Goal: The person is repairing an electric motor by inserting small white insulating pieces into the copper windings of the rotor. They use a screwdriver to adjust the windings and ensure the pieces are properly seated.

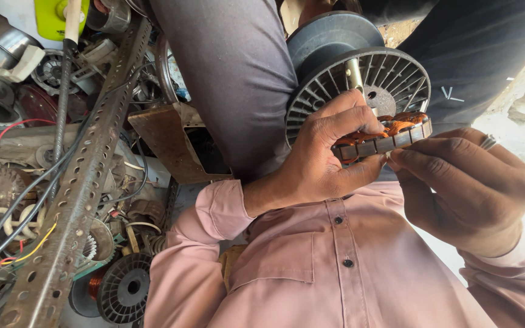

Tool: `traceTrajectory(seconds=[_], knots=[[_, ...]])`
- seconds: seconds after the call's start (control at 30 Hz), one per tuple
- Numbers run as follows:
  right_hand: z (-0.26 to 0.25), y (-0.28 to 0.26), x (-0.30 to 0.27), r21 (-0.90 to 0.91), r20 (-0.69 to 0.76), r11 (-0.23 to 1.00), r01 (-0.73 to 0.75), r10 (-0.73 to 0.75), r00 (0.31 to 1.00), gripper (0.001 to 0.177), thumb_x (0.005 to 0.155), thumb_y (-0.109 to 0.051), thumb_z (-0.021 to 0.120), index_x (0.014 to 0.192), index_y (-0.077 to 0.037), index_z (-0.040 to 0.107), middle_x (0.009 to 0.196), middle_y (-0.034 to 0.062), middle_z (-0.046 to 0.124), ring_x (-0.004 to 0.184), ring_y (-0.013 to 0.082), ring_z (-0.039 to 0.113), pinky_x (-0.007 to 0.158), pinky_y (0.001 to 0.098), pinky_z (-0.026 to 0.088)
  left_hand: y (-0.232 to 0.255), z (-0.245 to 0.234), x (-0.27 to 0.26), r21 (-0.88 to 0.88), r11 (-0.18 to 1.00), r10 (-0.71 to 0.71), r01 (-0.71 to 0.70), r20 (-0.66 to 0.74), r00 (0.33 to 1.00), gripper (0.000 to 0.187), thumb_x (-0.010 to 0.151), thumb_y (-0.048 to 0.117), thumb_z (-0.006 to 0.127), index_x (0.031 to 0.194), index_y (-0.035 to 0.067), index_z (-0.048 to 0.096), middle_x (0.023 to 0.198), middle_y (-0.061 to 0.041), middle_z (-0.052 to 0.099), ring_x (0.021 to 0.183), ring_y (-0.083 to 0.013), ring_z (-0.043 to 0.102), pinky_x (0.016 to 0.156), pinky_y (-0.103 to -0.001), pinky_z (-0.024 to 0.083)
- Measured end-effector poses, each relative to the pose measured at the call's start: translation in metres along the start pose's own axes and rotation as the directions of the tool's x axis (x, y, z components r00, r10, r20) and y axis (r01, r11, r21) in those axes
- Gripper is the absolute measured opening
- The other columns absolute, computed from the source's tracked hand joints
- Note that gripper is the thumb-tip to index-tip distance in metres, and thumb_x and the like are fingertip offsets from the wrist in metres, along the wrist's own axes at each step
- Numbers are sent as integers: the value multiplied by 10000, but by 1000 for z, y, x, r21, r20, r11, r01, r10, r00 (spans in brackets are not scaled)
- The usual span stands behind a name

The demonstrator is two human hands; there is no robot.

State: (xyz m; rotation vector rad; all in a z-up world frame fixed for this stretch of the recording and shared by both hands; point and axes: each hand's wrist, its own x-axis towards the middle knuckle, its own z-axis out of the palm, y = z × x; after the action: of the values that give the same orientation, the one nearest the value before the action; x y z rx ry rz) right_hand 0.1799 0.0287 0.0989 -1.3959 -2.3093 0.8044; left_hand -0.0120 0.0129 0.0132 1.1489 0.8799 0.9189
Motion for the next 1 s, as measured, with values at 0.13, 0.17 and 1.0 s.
traceTrajectory(seconds=[0.13,0.17,1.0], knots=[[1,-2,0,-31,-4,998,49,-49,999,175,815,133,795,959,46,747,862,133,698,739,250,679,595,285,521,0,0,-1,16,1000,11,-11,-6,1000,166,904,37,738,1011,66,614,932,-43,520,793,-143,547,710,-277,455],[0,-2,0,-36,-7,997,62,-62,998,173,811,138,793,952,50,746,859,138,698,749,257,678,593,286,523,-1,1,0,17,1000,14,-14,0,1000,158,916,44,740,1010,67,615,938,-44,524,801,-145,554,716,-279,461],[17,27,1,181,-118,981,66,-45,992,172,698,145,789,840,55,753,749,151,688,666,247,693,589,323,555,-3,-3,0,218,971,99,-103,26,995,397,965,340,727,1124,-8,617,1022,-124,622,847,-266,602,770,-380,489]])
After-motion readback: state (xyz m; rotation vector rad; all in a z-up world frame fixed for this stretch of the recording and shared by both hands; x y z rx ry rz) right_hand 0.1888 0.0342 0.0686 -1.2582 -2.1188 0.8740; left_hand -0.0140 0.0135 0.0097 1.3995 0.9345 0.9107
